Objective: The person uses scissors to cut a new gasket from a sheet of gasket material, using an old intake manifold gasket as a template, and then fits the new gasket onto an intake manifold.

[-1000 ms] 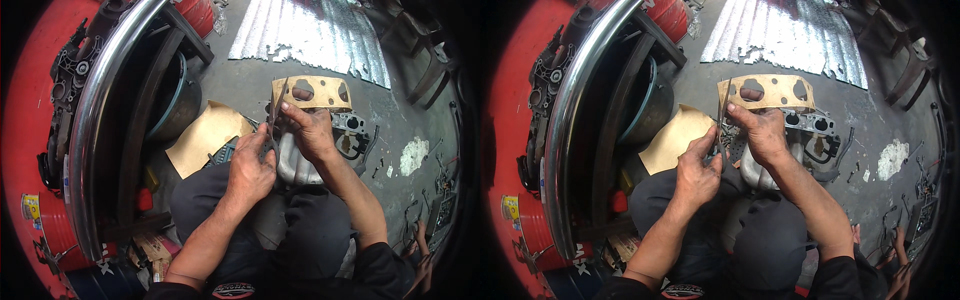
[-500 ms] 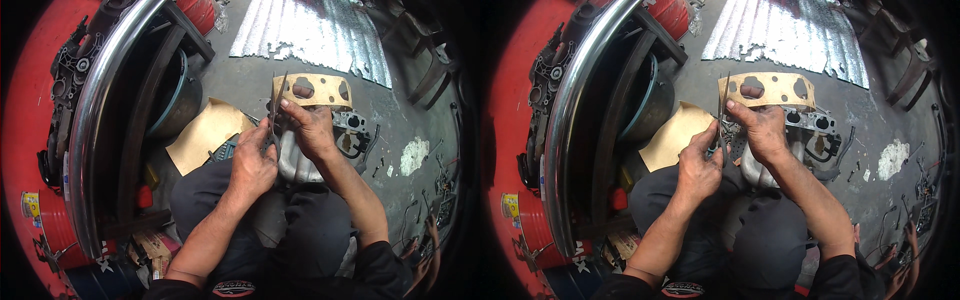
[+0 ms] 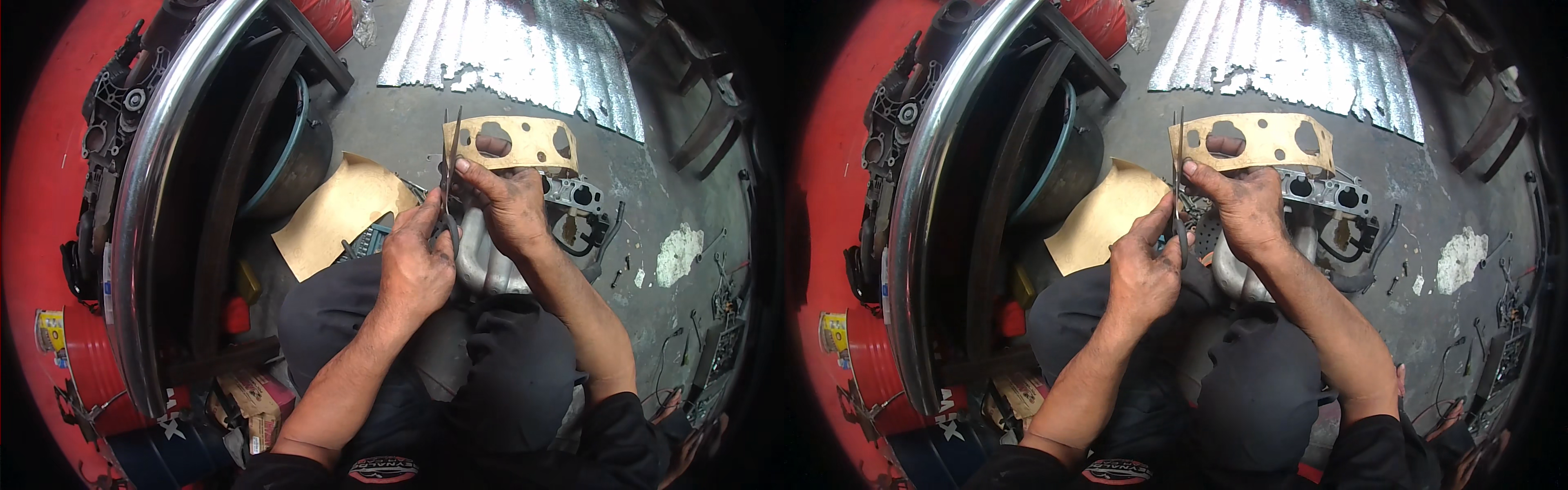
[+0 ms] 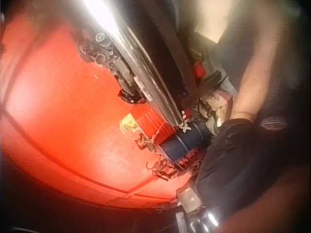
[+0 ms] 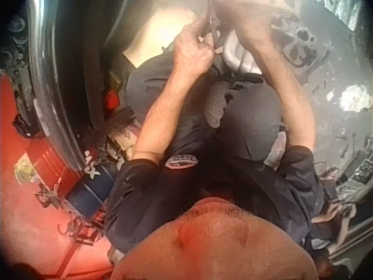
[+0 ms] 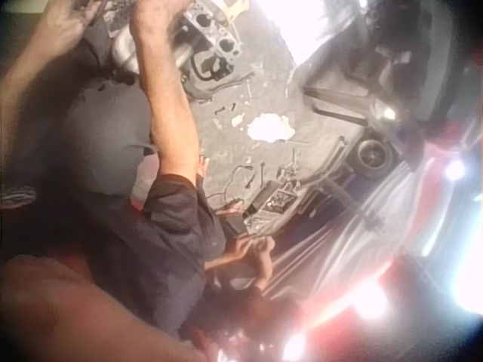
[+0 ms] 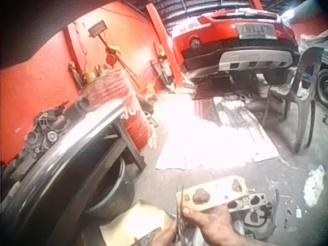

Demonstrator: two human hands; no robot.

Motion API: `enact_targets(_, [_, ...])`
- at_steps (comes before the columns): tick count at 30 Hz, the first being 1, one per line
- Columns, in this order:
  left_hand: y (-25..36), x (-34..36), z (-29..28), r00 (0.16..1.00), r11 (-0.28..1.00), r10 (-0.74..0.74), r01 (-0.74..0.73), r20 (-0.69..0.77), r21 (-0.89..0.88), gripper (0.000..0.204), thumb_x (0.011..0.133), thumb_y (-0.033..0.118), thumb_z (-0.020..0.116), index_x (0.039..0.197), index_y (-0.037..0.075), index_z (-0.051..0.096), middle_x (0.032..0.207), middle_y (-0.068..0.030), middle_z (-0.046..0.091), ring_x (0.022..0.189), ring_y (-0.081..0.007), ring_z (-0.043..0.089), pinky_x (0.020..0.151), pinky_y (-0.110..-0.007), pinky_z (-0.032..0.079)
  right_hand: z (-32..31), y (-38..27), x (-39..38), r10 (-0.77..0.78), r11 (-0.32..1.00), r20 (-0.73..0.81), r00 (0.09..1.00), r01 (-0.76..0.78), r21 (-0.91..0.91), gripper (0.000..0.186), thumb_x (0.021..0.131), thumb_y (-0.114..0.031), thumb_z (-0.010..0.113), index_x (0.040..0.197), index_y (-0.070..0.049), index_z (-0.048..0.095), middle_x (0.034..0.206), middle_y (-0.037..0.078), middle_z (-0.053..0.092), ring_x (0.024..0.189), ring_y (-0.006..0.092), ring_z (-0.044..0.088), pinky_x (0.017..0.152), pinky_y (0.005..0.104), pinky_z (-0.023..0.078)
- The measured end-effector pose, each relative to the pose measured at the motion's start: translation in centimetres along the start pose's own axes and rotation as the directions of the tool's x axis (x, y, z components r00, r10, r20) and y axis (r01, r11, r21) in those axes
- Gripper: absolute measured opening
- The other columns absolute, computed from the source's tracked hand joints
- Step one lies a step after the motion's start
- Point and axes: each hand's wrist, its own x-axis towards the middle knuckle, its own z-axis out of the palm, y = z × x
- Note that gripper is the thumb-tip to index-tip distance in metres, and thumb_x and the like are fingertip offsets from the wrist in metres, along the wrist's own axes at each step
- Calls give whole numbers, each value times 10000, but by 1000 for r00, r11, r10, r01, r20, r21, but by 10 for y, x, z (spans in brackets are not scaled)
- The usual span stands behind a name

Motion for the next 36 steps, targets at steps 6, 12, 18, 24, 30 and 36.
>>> enact_targets(6, [0, 1, -2, 1000, 1000, -9, 9, -26, -24, 518, 897, -62, 611, 1393, -91, 464, 1324, -231, 556, 1282, -283, 542, 1070, -353, 444, 2, 2, -1, 9, 1000, 10, 1000, -9, -3, 534, 805, -88, 804, 1232, 59, 519, 1044, 163, 680, 927, 195, 670, 844, 317, 548])
enact_targets(12, [-1, 0, 0, 1000, 999, -16, 16, -12, -37, 528, 903, -61, 604, 1405, -99, 443, 1325, -230, 554, 1278, -282, 544, 1072, -350, 441, 2, 2, -1, 3, 997, -17, 1000, -5, -77, 549, 797, -100, 813, 1233, 64, 521, 1053, 170, 674, 943, 200, 664, 849, 313, 539])
enact_targets(18, [-4, 0, 0, 999, 998, -14, 12, -31, -60, 523, 915, -71, 582, 1413, -106, 426, 1329, -240, 555, 1277, -282, 544, 1070, -343, 441, 5, -1, -4, 13, 995, -3, 1000, -13, -101, 544, 794, -100, 814, 1224, 66, 524, 1062, 177, 670, 956, 204, 662, 867, 318, 533])
enact_targets(24, [-5, 2, -2, 996, 967, -85, 91, 33, -237, 519, 932, -76, 557, 1424, -123, 397, 1279, -212, 596, 1212, -233, 572, 1008, -313, 480, 7, -2, -5, -15, 992, -20, 1000, 12, -126, 513, 789, -77, 815, 1199, 51, 533, 1044, 175, 674, 935, 210, 668, 839, 319, 553])
enact_targets(30, [-9, 3, 3, 998, 987, -57, 58, 8, -151, 521, 939, -58, 564, 1430, -113, 397, 1267, -205, 601, 1159, -218, 598, 986, -302, 493, 5, 3, -4, -11, 994, -14, 1000, 10, -113, 505, 785, -64, 816, 1189, 44, 534, 1027, 165, 675, 918, 204, 671, 818, 320, 562])
enact_targets(36, [-7, 2, 2, 999, 1000, -3, 2, -36, -18, 515, 940, -37, 573, 1425, -100, 415, 1297, -222, 568, 1214, -256, 577, 1009, -328, 486, 4, 1, -5, 13, 996, -6, 1000, -14, -92, 501, 787, -73, 818, 1186, 47, 538, 1031, 166, 672, 926, 204, 668, 837, 318, 552])
